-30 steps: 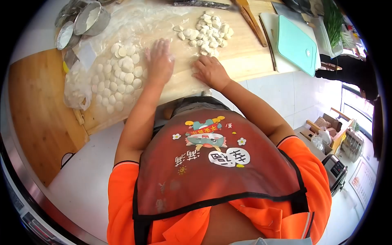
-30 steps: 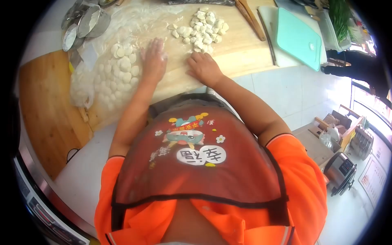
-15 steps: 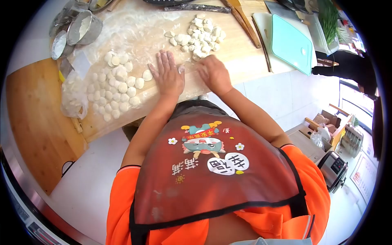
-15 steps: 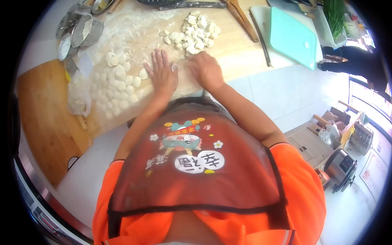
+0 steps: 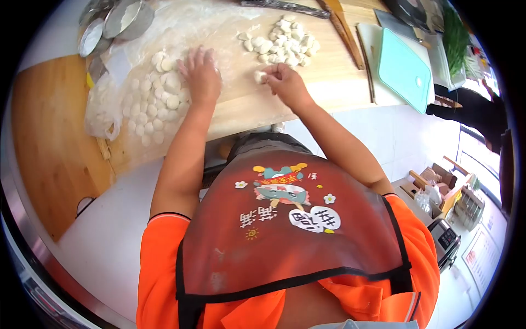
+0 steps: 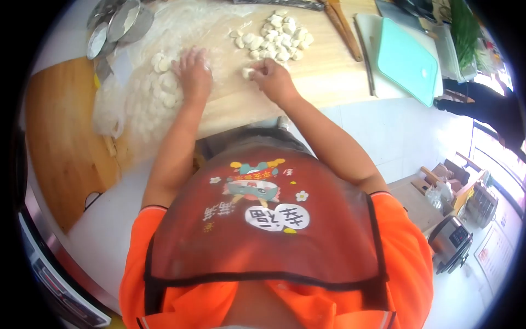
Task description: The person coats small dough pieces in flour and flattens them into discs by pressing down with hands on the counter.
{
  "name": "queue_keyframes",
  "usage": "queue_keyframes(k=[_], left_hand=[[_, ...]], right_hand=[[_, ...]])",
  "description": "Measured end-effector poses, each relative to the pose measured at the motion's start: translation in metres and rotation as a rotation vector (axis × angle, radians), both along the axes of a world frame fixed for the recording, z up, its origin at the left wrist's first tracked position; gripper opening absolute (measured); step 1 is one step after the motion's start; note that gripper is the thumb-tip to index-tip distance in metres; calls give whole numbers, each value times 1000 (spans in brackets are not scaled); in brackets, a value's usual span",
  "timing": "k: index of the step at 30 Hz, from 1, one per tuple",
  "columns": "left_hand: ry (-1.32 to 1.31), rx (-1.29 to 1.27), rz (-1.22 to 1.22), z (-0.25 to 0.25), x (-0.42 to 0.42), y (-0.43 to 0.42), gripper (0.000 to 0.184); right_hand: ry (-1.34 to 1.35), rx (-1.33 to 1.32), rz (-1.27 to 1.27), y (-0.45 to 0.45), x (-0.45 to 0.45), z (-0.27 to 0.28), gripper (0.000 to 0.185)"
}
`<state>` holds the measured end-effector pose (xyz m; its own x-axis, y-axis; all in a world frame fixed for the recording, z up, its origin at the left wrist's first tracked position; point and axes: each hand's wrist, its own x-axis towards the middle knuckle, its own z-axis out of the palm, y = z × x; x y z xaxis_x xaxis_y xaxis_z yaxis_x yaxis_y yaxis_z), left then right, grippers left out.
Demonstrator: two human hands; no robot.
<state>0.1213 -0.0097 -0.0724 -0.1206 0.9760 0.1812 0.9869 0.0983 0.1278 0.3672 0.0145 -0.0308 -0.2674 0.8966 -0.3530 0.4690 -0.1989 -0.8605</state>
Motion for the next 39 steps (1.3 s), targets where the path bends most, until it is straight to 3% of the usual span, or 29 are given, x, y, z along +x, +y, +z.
queue_keyframes(k=[6, 9, 12, 19, 22, 23, 27, 31, 39], left_hand=[[-179, 136, 45, 15, -16, -21, 43], [-215, 147, 63, 11, -12, -38, 43], [-270, 153, 61, 12, -9, -41, 45], [-362, 113, -23, 15, 20, -36, 46], [-439, 100, -4, 5, 61, -27, 57], [-376, -24, 65, 2, 75, -25, 67], [-115, -72, 32, -13, 100, -35, 74], [-58, -96, -38, 4, 98, -21, 74], [13, -138, -130, -5, 84, -4, 70]], right_hand=[[-505, 174, 277, -32, -12, 13, 33], [-458, 459, 269, -32, 3, -5, 30], [-277, 688, 468, -29, 7, -10, 26], [-336, 1041, 626, -42, -15, -24, 9], [-409, 973, 556, -55, -20, -14, 12], [-378, 925, 498, -55, -14, -14, 13], [-347, 745, 241, -39, 33, -1, 28], [-420, 682, 80, -13, 44, 7, 31], [-488, 660, 319, -11, 51, -15, 31]])
